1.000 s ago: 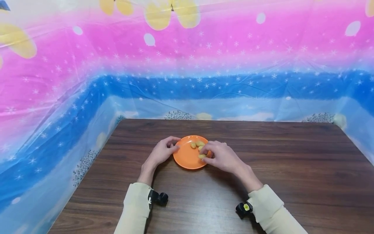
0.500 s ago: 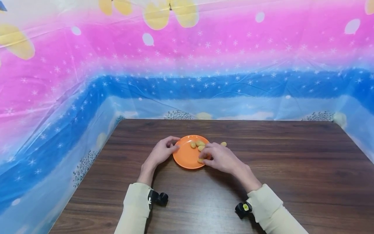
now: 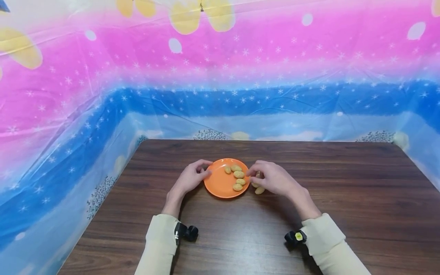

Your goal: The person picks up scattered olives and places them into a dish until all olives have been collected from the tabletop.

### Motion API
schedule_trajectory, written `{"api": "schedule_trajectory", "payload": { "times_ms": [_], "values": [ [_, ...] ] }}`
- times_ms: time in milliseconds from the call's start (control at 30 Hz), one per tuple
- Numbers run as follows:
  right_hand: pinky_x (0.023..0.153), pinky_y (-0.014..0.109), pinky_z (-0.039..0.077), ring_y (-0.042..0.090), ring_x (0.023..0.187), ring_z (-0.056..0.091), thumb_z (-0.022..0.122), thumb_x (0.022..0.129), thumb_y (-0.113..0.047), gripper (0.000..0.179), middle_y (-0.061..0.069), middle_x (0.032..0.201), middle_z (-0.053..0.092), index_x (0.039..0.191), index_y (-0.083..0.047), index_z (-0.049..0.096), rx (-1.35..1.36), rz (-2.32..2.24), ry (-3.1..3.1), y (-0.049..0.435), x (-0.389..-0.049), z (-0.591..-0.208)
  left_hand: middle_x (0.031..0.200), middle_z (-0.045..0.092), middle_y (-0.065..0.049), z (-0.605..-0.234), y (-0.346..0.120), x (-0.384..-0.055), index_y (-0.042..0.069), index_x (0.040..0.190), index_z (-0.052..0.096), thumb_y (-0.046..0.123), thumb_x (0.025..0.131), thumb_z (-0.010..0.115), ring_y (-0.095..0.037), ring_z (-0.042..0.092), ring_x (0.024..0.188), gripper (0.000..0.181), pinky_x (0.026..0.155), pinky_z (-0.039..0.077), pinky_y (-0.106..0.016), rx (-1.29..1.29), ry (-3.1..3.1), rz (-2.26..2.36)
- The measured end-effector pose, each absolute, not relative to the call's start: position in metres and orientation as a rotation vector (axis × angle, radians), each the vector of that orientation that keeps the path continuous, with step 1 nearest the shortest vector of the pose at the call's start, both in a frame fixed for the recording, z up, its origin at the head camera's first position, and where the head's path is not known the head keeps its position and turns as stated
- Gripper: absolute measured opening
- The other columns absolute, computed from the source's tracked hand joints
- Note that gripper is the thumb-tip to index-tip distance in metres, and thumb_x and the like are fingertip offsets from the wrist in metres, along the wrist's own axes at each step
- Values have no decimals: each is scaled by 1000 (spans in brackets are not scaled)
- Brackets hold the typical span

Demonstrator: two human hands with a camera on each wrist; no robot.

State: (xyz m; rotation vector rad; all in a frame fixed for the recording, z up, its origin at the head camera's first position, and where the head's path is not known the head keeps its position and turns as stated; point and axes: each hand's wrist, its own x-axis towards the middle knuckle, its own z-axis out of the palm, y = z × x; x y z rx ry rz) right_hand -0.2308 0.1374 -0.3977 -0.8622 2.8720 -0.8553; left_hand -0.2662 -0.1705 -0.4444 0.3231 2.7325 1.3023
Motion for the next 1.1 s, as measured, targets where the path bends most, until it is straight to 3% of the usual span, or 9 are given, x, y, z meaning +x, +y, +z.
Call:
{"api": "schedule_trajectory", "payload": {
  "times_ms": [767,1100],
  "values": [
    [77,33,49,12,87,60,69,93,-23,18,-2,109,68,111,-20,72,-750,-924,2787,184,-246,-409,80,55,-4,-444,-169,-267,27,131,62,32,98,62,-21,50,69,33,66,38,-31,320,2733,1295],
    [78,33,48,12,89,59,72,91,-27,16,-7,106,65,107,-27,72,-720,-942,2734,192,-249,-419,81,55,-4,-444,-169,-267,27,130,62,32,98,62,-21,50,68,33,65,38,-30,311,2736,1290]
  ]
}}
